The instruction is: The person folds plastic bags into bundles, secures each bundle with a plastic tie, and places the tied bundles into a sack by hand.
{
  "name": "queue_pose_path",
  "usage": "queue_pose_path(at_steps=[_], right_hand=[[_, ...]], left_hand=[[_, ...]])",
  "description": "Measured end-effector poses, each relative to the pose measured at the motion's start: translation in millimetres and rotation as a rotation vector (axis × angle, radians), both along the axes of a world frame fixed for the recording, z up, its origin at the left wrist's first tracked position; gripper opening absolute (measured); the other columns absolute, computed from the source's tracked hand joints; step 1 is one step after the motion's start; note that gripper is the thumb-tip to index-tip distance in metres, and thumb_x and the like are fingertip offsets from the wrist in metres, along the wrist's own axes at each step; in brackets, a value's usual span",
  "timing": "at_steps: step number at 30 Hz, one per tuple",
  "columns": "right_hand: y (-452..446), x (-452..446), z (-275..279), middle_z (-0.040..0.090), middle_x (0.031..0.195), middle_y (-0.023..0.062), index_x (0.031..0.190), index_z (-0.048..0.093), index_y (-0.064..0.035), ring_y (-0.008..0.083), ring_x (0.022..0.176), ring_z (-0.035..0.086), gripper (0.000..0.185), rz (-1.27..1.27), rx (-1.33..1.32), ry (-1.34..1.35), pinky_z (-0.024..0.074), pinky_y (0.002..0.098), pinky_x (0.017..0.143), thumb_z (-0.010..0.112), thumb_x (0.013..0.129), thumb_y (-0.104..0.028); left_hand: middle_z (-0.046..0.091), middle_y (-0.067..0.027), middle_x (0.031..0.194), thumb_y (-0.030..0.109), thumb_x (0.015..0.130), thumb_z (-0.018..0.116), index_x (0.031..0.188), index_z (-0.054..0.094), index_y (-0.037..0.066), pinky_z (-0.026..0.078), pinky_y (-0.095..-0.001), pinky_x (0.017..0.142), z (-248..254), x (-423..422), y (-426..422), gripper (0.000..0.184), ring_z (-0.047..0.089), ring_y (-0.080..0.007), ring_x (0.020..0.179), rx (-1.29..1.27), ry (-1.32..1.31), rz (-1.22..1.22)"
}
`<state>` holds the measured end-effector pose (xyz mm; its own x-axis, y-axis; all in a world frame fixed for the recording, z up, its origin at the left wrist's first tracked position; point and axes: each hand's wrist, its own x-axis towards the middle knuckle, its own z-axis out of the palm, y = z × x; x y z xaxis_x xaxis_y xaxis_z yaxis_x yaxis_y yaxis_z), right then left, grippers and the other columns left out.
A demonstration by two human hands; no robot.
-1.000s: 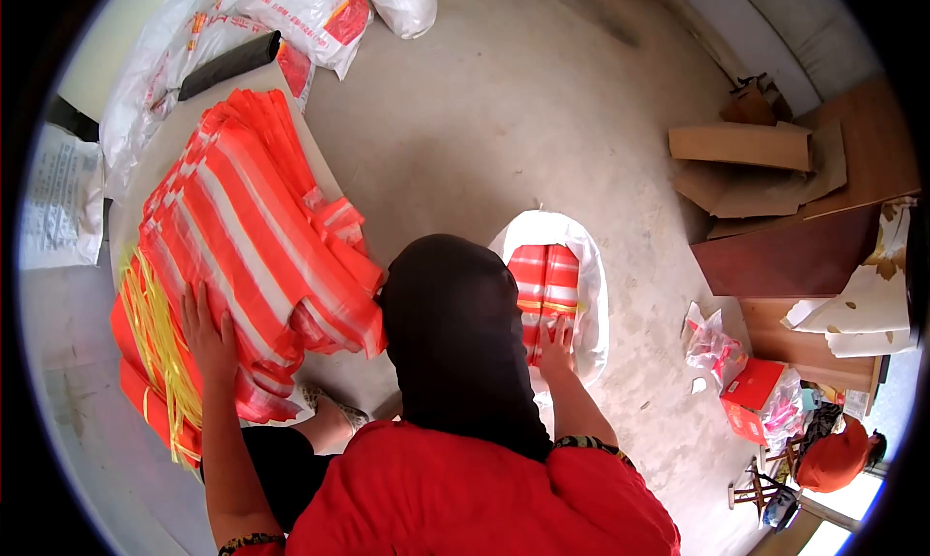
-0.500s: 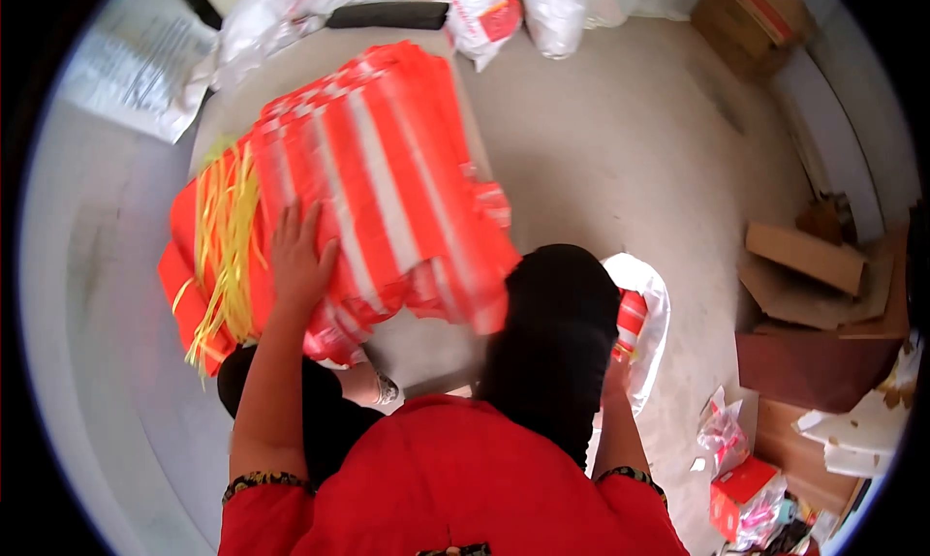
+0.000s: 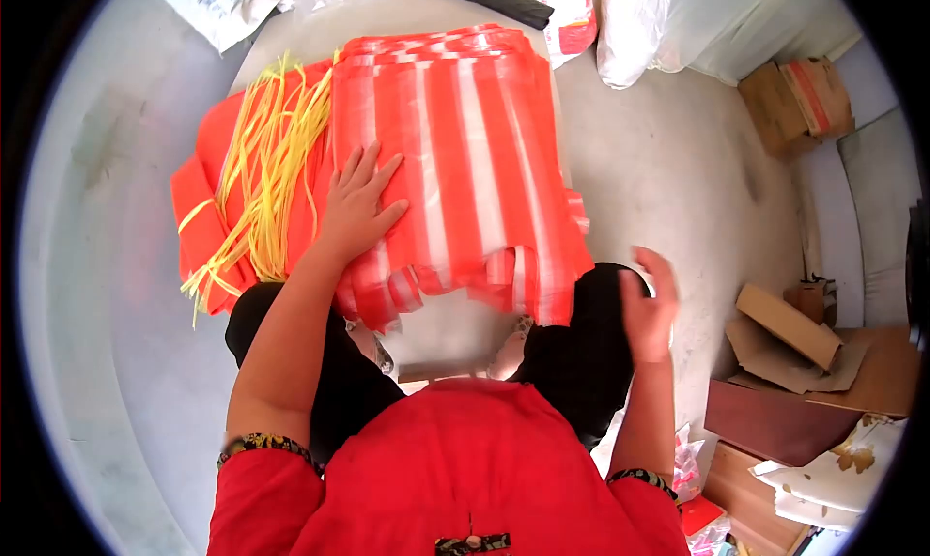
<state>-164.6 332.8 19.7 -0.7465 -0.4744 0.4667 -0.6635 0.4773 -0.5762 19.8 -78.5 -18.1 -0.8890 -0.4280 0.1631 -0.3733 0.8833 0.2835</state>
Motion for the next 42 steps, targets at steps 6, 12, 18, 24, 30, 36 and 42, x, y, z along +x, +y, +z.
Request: queue_pose_path(at_steps=[6, 12, 18, 24, 30, 36, 42], right_hand=[[-127, 39, -16, 0.062, 0.14, 0.0134, 0.127, 0.068, -0.0084, 0.0367, 0.13, 0.058, 0.042, 0.522, 0.319, 0.365, 0.0486, 0.0475, 0.109, 0.063, 0.087, 0.0], [-160, 38, -37, 0.061, 0.141, 0.0166, 0.126, 0.067, -0.0082, 0.0395, 0.129, 0.057, 0.051, 0.521, 0.308, 0.342, 0.0477, 0.0511, 0.109, 0.072, 0.075, 0.0], [-158, 46, -34, 0.064, 0.137, 0.0156, 0.121, 0.07, -0.0074, 0.0391, 0.124, 0.061, 0.045, 0.628, 0.288, 0.34, 0.0513, 0.0498, 0.105, 0.07, 0.076, 0.002], [-166, 57, -28, 0.066, 0.136, 0.0141, 0.115, 0.075, -0.0021, 0.0348, 0.126, 0.061, 0.03, 0.627, 0.087, -0.079, 0.0515, 0.042, 0.105, 0.069, 0.086, 0.006], [-171, 60, -31, 0.066, 0.139, 0.0124, 0.118, 0.075, -0.0024, 0.0256, 0.127, 0.062, 0.026, 0.506, -0.121, -0.612, 0.0509, 0.0361, 0.105, 0.068, 0.094, 0.002], [-179, 56, -32, 0.07, 0.133, 0.0107, 0.126, 0.072, -0.0029, 0.0187, 0.117, 0.066, 0.031, 0.541, -0.063, -0.479, 0.0528, 0.0318, 0.1, 0.068, 0.096, 0.003], [-191, 56, -19, 0.072, 0.131, 0.0076, 0.124, 0.073, -0.0002, 0.0147, 0.112, 0.068, 0.024, 0.403, -0.229, -0.893, 0.0544, 0.0308, 0.098, 0.066, 0.106, -0.014]], left_hand=[[0.03, -0.0138, 0.172, 0.046, 0.093, 0.07, 0.159, 0.048, 0.025, 0.023, -0.0648, 0.124, 7, -5, 2, 0.073, 0.024, -0.0394, 0.159, 0.011, -0.01, 0.025], [0.031, -0.0145, 0.171, 0.049, 0.092, 0.07, 0.157, 0.049, 0.025, 0.023, -0.0633, 0.125, 10, -5, -3, 0.072, 0.024, -0.0384, 0.159, 0.006, -0.002, 0.032], [0.032, -0.0162, 0.17, 0.05, 0.092, 0.07, 0.158, 0.049, 0.025, 0.023, -0.0618, 0.125, 6, -4, -7, 0.074, 0.025, -0.0386, 0.159, -0.014, 0.023, 0.058], [0.055, -0.0169, 0.15, 0.041, 0.088, 0.077, 0.127, 0.069, 0.013, 0.032, -0.0594, 0.122, 10, -6, -2, 0.049, 0.038, -0.0385, 0.152, 0.171, 0.329, -0.218], [0.07, -0.0097, 0.117, 0.026, 0.086, 0.079, 0.089, 0.075, 0.008, 0.046, -0.0566, 0.107, 14, 3, 37, 0.019, 0.06, -0.0337, 0.127, 0.266, 0.443, -0.507], [0.071, -0.0084, 0.115, 0.019, 0.089, 0.074, 0.091, 0.075, 0.006, 0.048, -0.0488, 0.106, 11, 2, 38, 0.013, 0.063, -0.0316, 0.12, 0.323, 0.399, -0.498], [0.061, -0.013, 0.136, 0.021, 0.102, 0.063, 0.125, 0.069, 0.007, 0.046, -0.0433, 0.109, 13, 26, 12, 0.027, 0.057, -0.0294, 0.131, 0.649, 0.663, 0.093]])
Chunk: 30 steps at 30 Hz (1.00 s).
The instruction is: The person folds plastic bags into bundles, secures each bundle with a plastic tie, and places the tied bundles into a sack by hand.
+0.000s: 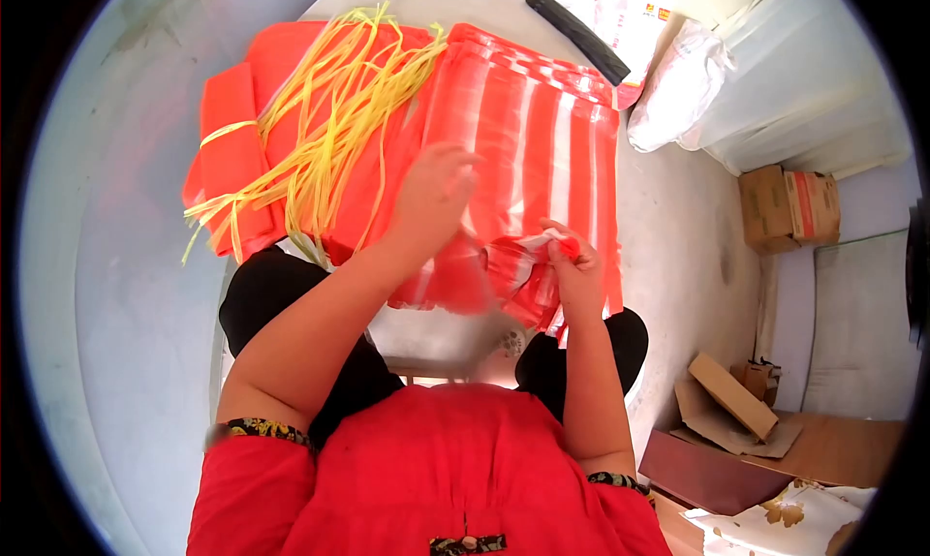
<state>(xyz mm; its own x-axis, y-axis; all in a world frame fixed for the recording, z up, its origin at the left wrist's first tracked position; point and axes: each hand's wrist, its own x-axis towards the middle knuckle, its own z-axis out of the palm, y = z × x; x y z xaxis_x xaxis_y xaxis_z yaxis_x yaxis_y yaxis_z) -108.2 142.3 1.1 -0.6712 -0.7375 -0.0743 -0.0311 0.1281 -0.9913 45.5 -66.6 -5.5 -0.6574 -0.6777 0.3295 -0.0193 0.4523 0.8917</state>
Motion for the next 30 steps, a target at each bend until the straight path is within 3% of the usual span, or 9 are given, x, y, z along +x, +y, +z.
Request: queue_pose_path(at_steps=[2, 5, 8, 10, 14, 17, 20, 25, 30], right_hand=[[0, -1, -2, 0.072, 0.13, 0.0076, 0.125, 0.072, -0.0006, 0.0146, 0.112, 0.068, 0.024, -0.038, -0.001, -0.007, 0.0546, 0.0311, 0.098, 0.066, 0.106, -0.013], [1, 0, -4, 0.072, 0.13, 0.0082, 0.126, 0.072, -0.0008, 0.0148, 0.112, 0.068, 0.025, -0.063, -0.011, -0.004, 0.0548, 0.0313, 0.097, 0.064, 0.106, -0.014], [1, 2, -6, 0.073, 0.125, 0.0065, 0.127, 0.072, -0.0007, 0.0135, 0.11, 0.067, 0.026, -0.098, -0.044, -0.039, 0.0544, 0.03, 0.096, 0.065, 0.106, -0.013], [1, 3, -7, 0.074, 0.116, 0.0039, 0.129, 0.072, -0.0001, 0.0116, 0.106, 0.066, 0.028, -0.125, -0.089, -0.083, 0.0534, 0.028, 0.094, 0.066, 0.104, -0.011], [0, 4, -6, 0.074, 0.118, 0.0052, 0.128, 0.073, 0.0003, 0.0122, 0.106, 0.067, 0.027, -0.126, -0.107, -0.077, 0.0537, 0.0287, 0.094, 0.067, 0.104, -0.01], [-1, 4, -17, 0.075, 0.119, 0.0065, 0.127, 0.073, 0.0006, 0.0123, 0.106, 0.067, 0.026, -0.165, -0.132, -0.09, 0.0536, 0.0288, 0.095, 0.068, 0.103, -0.01], [-6, 10, -22, 0.075, 0.12, 0.0073, 0.127, 0.073, 0.0007, 0.0128, 0.107, 0.067, 0.026, -0.178, -0.16, -0.079, 0.0535, 0.0289, 0.096, 0.068, 0.103, -0.009], [-13, 20, -29, 0.073, 0.126, 0.0094, 0.121, 0.073, 0.0008, 0.0153, 0.111, 0.067, 0.021, -0.099, -0.148, -0.071, 0.0536, 0.0298, 0.098, 0.068, 0.102, -0.008], [-7, 27, -28, 0.069, 0.134, 0.0122, 0.118, 0.069, -0.0017, 0.0201, 0.124, 0.063, 0.019, 0.113, -0.13, 0.192, 0.0494, 0.036, 0.107, 0.068, 0.1, -0.007]], left_hand=[[0.056, -0.0134, 0.145, 0.022, 0.106, 0.059, 0.136, 0.063, 0.006, 0.044, -0.0404, 0.112, -2, 14, -10, 0.035, 0.055, -0.0259, 0.136, 0.216, 0.013, 0.141], [0.05, -0.0144, 0.15, 0.024, 0.109, 0.055, 0.149, 0.05, 0.005, 0.04, -0.0373, 0.117, 4, 24, -8, 0.044, 0.048, -0.0239, 0.142, 0.499, -0.094, 0.144], [0.05, -0.0164, 0.149, 0.026, 0.109, 0.055, 0.154, 0.043, 0.006, 0.037, -0.0362, 0.119, 0, 27, -4, 0.05, 0.044, -0.0255, 0.145, 0.653, -0.036, 0.024], [0.052, -0.0157, 0.146, 0.026, 0.109, 0.056, 0.156, 0.04, 0.006, 0.039, -0.0378, 0.117, 4, 27, 0, 0.053, 0.046, -0.025, 0.143, 0.731, -0.006, 0.003], [0.062, -0.0135, 0.131, 0.024, 0.106, 0.061, 0.16, 0.032, 0.008, 0.049, -0.0387, 0.106, 20, 30, 2, 0.064, 0.059, -0.0214, 0.126, 0.912, -0.045, -0.025], [0.066, -0.0102, 0.117, 0.021, 0.102, 0.068, 0.162, 0.027, 0.01, 0.056, -0.0365, 0.09, 15, 33, 2, 0.073, 0.065, -0.0177, 0.107, 0.923, -0.038, -0.053], [0.067, -0.0094, 0.109, 0.017, 0.098, 0.073, 0.164, 0.025, 0.012, 0.057, -0.0336, 0.083, 14, 41, 2, 0.081, 0.067, -0.0168, 0.096, 0.922, -0.011, -0.082], [0.069, -0.0105, 0.108, 0.014, 0.097, 0.072, 0.166, 0.021, 0.013, 0.057, -0.0347, 0.082, 16, 62, -9, 0.086, 0.068, -0.0166, 0.094, 0.907, -0.111, -0.084], [0.07, -0.0096, 0.104, 0.007, 0.096, 0.068, 0.166, 0.025, 0.013, 0.057, -0.0319, 0.079, 13, 80, -8, 0.083, 0.069, -0.0149, 0.091, 0.829, -0.2, -0.234]])
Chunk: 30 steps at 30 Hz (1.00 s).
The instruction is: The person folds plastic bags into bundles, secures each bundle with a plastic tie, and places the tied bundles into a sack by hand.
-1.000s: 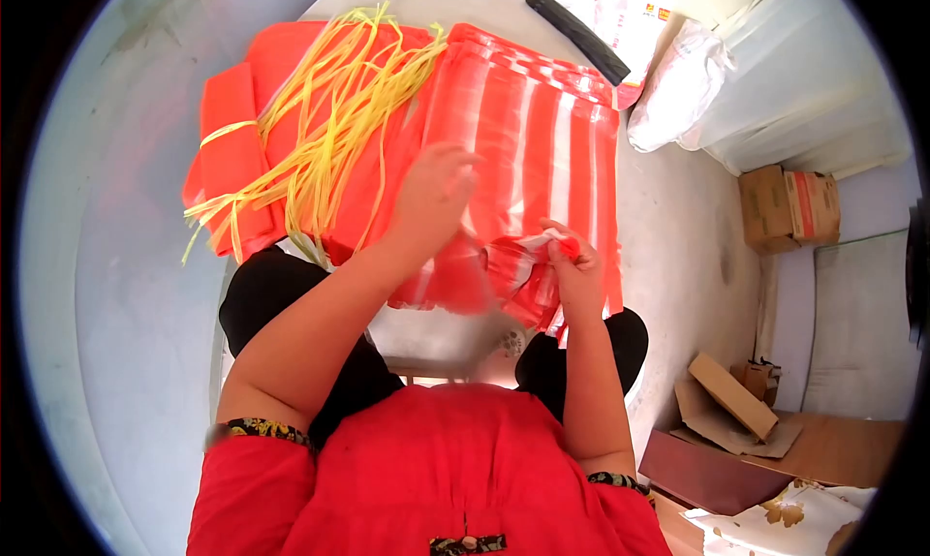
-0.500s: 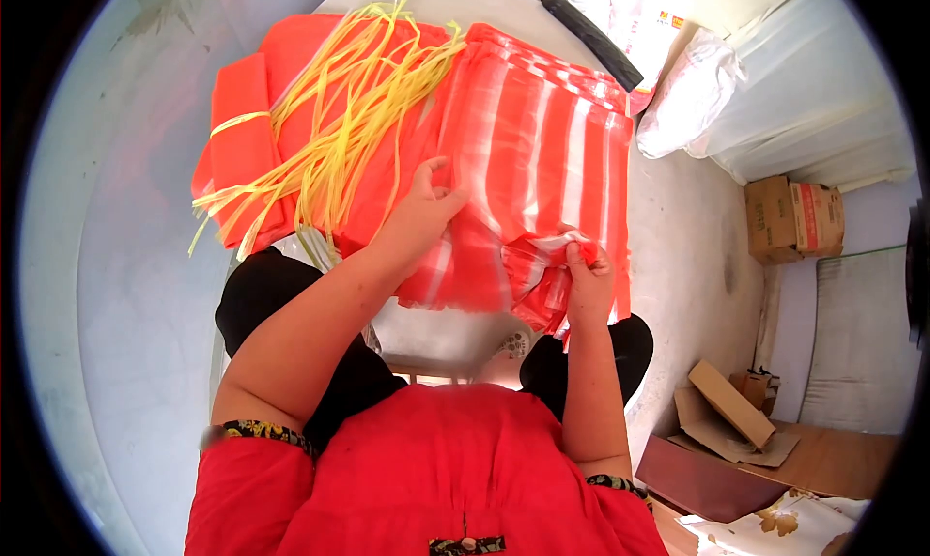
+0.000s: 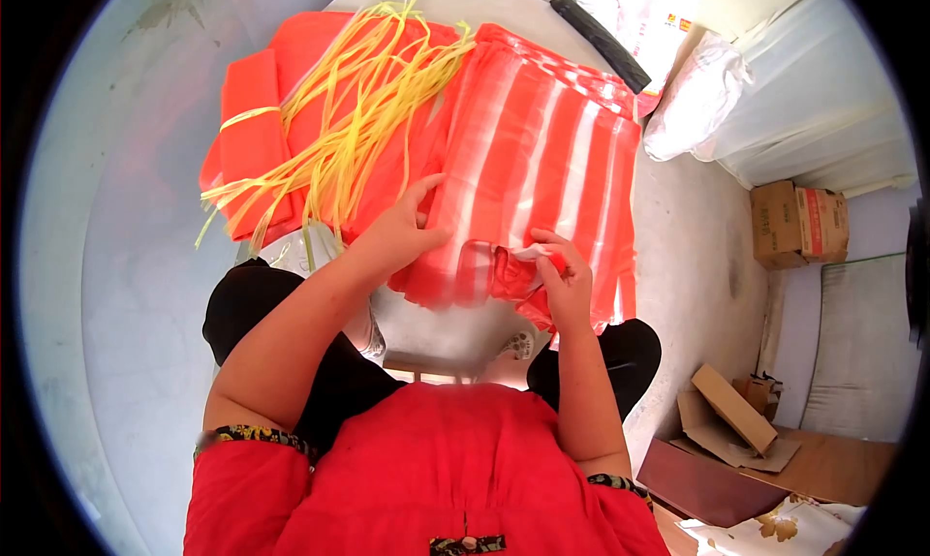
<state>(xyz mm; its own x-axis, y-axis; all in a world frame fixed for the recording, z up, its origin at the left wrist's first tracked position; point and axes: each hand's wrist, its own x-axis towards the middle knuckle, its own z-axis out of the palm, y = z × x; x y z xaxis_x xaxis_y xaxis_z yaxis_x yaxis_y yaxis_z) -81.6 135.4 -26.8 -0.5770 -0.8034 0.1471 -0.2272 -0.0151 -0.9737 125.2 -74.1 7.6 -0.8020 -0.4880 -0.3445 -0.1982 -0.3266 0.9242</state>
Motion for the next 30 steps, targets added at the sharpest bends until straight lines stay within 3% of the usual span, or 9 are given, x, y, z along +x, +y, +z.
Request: queue_pose_path(at_steps=[4, 7, 10, 13, 19, 23, 26, 28, 30], right_hand=[[2, 12, 14, 0.066, 0.136, 0.0138, 0.119, 0.068, -0.0027, 0.0276, 0.126, 0.062, 0.03, 0.003, 0.026, 0.232, 0.0497, 0.0398, 0.107, 0.075, 0.09, -0.007], [-14, 21, 16, 0.063, 0.138, 0.0156, 0.121, 0.068, -0.005, 0.0347, 0.123, 0.062, 0.04, 0.022, -0.017, 0.919, 0.0516, 0.0421, 0.104, 0.079, 0.082, -0.005], [-33, 52, 28, 0.061, 0.138, 0.0144, 0.12, 0.067, -0.0075, 0.0385, 0.125, 0.059, 0.046, 0.099, -0.024, 1.092, 0.053, 0.0454, 0.102, 0.08, 0.076, -0.003], [-51, 69, 10, 0.059, 0.136, 0.0153, 0.117, 0.069, -0.008, 0.0371, 0.121, 0.06, 0.037, 0.053, -0.115, 1.103, 0.0533, 0.0498, 0.098, 0.075, 0.081, -0.004], [-61, 87, 28, 0.064, 0.12, 0.009, 0.105, 0.069, -0.0117, 0.0307, 0.108, 0.06, 0.032, 0.23, -0.327, 1.171, 0.0539, 0.0448, 0.095, 0.075, 0.076, 0.0], [-55, 94, 28, 0.067, 0.11, 0.0072, 0.101, 0.07, -0.0109, 0.0291, 0.101, 0.063, 0.03, 0.256, -0.29, 1.077, 0.0537, 0.0457, 0.092, 0.075, 0.074, 0.0], [-49, 89, 34, 0.067, 0.109, 0.0076, 0.104, 0.07, -0.0081, 0.0284, 0.095, 0.065, 0.03, 0.181, -0.25, 0.921, 0.0549, 0.0442, 0.088, 0.075, 0.076, 0.002], [-42, 81, 41, 0.068, 0.111, 0.0072, 0.107, 0.068, -0.0057, 0.0244, 0.094, 0.067, 0.027, 0.098, -0.192, 0.771, 0.056, 0.0405, 0.085, 0.075, 0.082, 0.003], [-37, 79, 54, 0.068, 0.11, 0.0069, 0.112, 0.067, -0.0039, 0.0192, 0.096, 0.067, 0.025, -0.121, 0.061, 0.147, 0.056, 0.0355, 0.082, 0.073, 0.088, 0.001]], left_hand=[[0.071, -0.0094, 0.106, 0.003, 0.096, 0.065, 0.161, 0.038, 0.01, 0.057, -0.03, 0.082, -3, 13, -5, 0.071, 0.07, -0.0144, 0.092, 0.001, -0.025, -0.113], [0.069, -0.008, 0.099, 0.005, 0.098, 0.063, 0.155, 0.048, 0.006, 0.055, -0.028, 0.068, -20, 11, -10, 0.059, 0.067, -0.0113, 0.082, 0.068, 0.018, -0.165], [0.068, -0.0062, 0.096, 0.007, 0.099, 0.062, 0.148, 0.054, 0.003, 0.053, -0.0269, 0.06, -18, 10, -9, 0.05, 0.064, -0.009, 0.076, 0.179, 0.043, -0.138], [0.067, -0.0049, 0.096, 0.007, 0.1, 0.062, 0.145, 0.056, 0.001, 0.052, -0.0264, 0.059, -10, 7, -5, 0.046, 0.063, -0.0082, 0.074, 0.218, 0.048, -0.106], [0.067, -0.0049, 0.094, 0.013, 0.102, 0.063, 0.14, 0.06, 0.001, 0.05, -0.0258, 0.059, -20, 11, -12, 0.04, 0.062, -0.0096, 0.071, 0.129, -0.022, -0.157], [0.068, -0.0016, 0.094, 0.025, 0.109, 0.059, 0.133, 0.067, 0.006, 0.047, -0.0235, 0.06, 0, 10, -11, 0.032, 0.057, -0.0048, 0.07, 0.027, -0.11, -0.116], [0.067, -0.0021, 0.09, 0.034, 0.112, 0.052, 0.127, 0.07, 0.005, 0.05, -0.0278, 0.063, -1, 7, -12, 0.037, 0.06, -0.0083, 0.074, -0.014, -0.078, -0.066], [0.069, -0.0056, 0.088, 0.035, 0.11, 0.054, 0.123, 0.071, 0.005, 0.052, -0.033, 0.067, -18, 1, -14, 0.037, 0.064, -0.0146, 0.077, -0.284, -0.049, -0.033], [0.071, -0.0095, 0.089, 0.035, 0.108, 0.058, 0.119, 0.072, 0.004, 0.054, -0.0377, 0.072, -18, -2, -13, 0.036, 0.068, -0.0213, 0.081, -0.532, -0.076, -0.041]])
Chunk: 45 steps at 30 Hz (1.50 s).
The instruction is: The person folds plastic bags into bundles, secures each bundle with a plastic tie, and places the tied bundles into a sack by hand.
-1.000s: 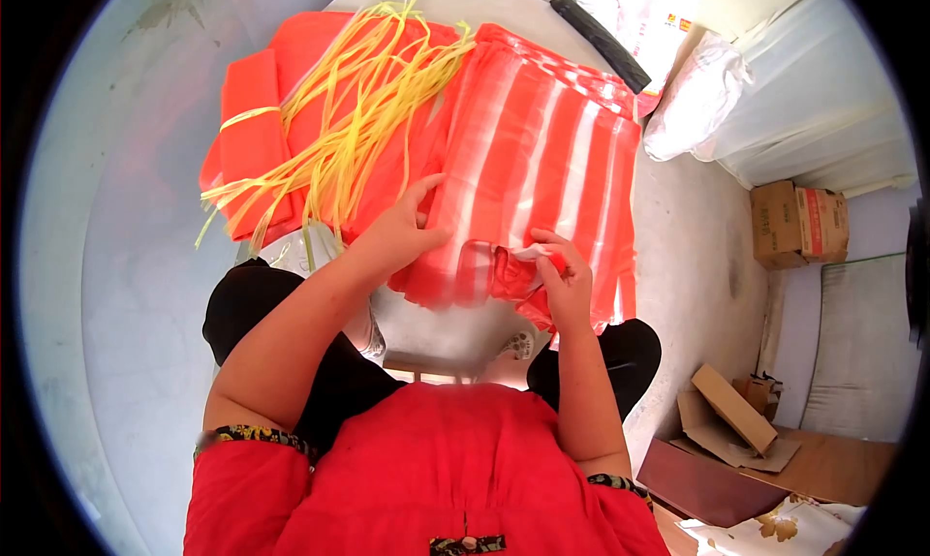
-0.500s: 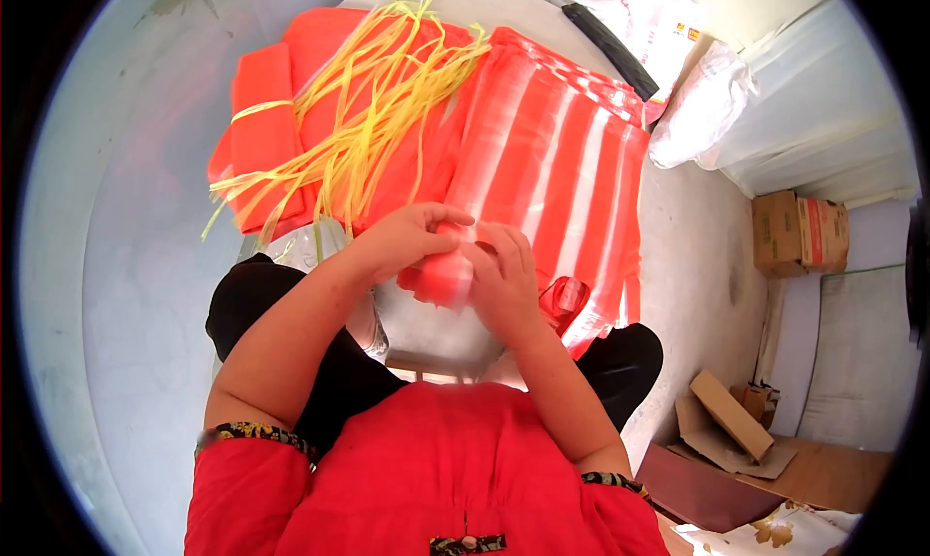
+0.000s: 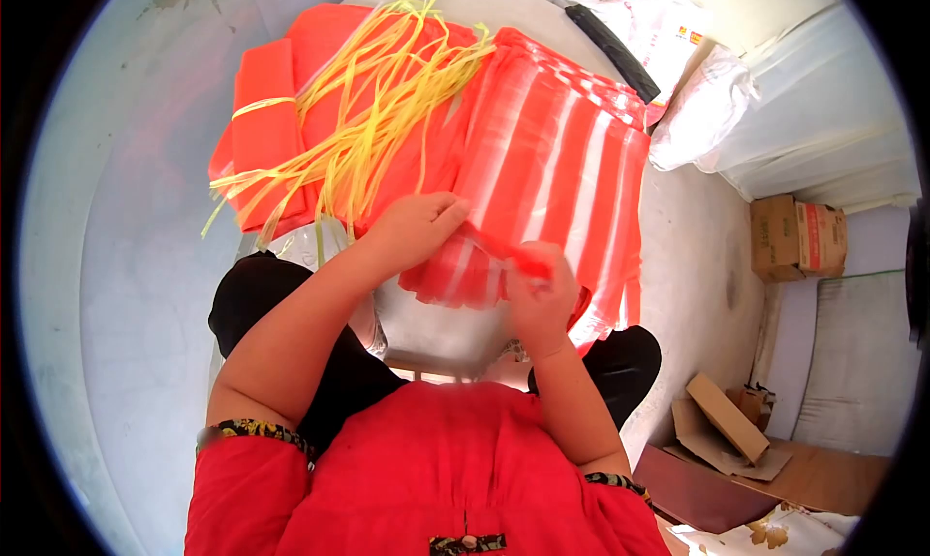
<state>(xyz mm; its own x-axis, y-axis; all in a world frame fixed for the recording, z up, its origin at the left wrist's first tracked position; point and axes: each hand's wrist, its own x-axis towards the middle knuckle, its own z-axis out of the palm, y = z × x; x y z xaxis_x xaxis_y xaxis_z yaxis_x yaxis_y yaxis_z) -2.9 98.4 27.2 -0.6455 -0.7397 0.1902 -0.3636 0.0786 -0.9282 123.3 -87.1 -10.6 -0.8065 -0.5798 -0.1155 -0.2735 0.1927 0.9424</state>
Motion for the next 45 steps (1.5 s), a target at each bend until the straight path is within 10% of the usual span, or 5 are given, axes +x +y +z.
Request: queue_pose_path(at_steps=[8, 20, 28, 34, 45], right_hand=[[12, -47, -18, 0.071, 0.102, 0.0082, 0.124, 0.065, 0.0012, 0.0128, 0.097, 0.067, 0.028, -0.15, 0.076, -0.101, 0.0538, 0.0278, 0.083, 0.069, 0.096, -0.005], [20, -73, -42, 0.071, 0.104, 0.0081, 0.122, 0.07, 0.0024, 0.0132, 0.092, 0.066, 0.027, -0.116, 0.168, 0.101, 0.0539, 0.0278, 0.081, 0.069, 0.096, -0.004], [32, -75, -30, 0.069, 0.104, 0.0071, 0.127, 0.066, 0.0007, 0.0122, 0.089, 0.065, 0.028, -0.083, 0.156, 0.348, 0.054, 0.0282, 0.08, 0.066, 0.099, -0.002], [74, -61, -38, 0.065, 0.114, 0.0123, 0.146, 0.053, -0.0028, 0.0176, 0.091, 0.066, 0.049, -0.026, 0.312, -0.166, 0.0564, 0.0328, 0.081, 0.064, 0.098, -0.003], [89, -52, -87, 0.056, 0.122, 0.012, 0.16, 0.035, -0.0042, 0.0173, 0.095, 0.063, 0.071, -0.048, 0.235, -0.082, 0.0553, 0.0305, 0.084, 0.066, 0.096, -0.004]], left_hand=[[0.07, -0.017, 0.094, 0.03, 0.093, 0.073, 0.096, 0.067, 0.004, 0.054, -0.0489, 0.078, 12, -15, 7, 0.028, 0.068, -0.0388, 0.09, -0.598, -0.164, 0.003], [0.064, -0.0115, 0.097, 0.015, 0.085, 0.071, 0.09, 0.065, 0.006, 0.055, -0.046, 0.077, 14, -42, 19, 0.012, 0.066, -0.0341, 0.094, -0.978, 0.078, -0.182], [0.066, -0.0111, 0.097, 0.008, 0.086, 0.065, 0.1, 0.074, 0.005, 0.055, -0.043, 0.084, -12, -67, 43, 0.017, 0.065, -0.0326, 0.098, -0.805, 0.269, -0.321], [0.067, -0.0101, 0.098, 0.005, 0.083, 0.068, 0.1, 0.078, 0.008, 0.055, -0.0425, 0.086, -4, -69, 45, 0.019, 0.066, -0.0322, 0.099, -0.738, 0.261, -0.381], [0.065, -0.0108, 0.112, 0.007, 0.08, 0.074, 0.107, 0.081, 0.014, 0.053, -0.0441, 0.092, -3, -66, 46, 0.029, 0.064, -0.0316, 0.107, -0.804, 0.243, -0.476]])
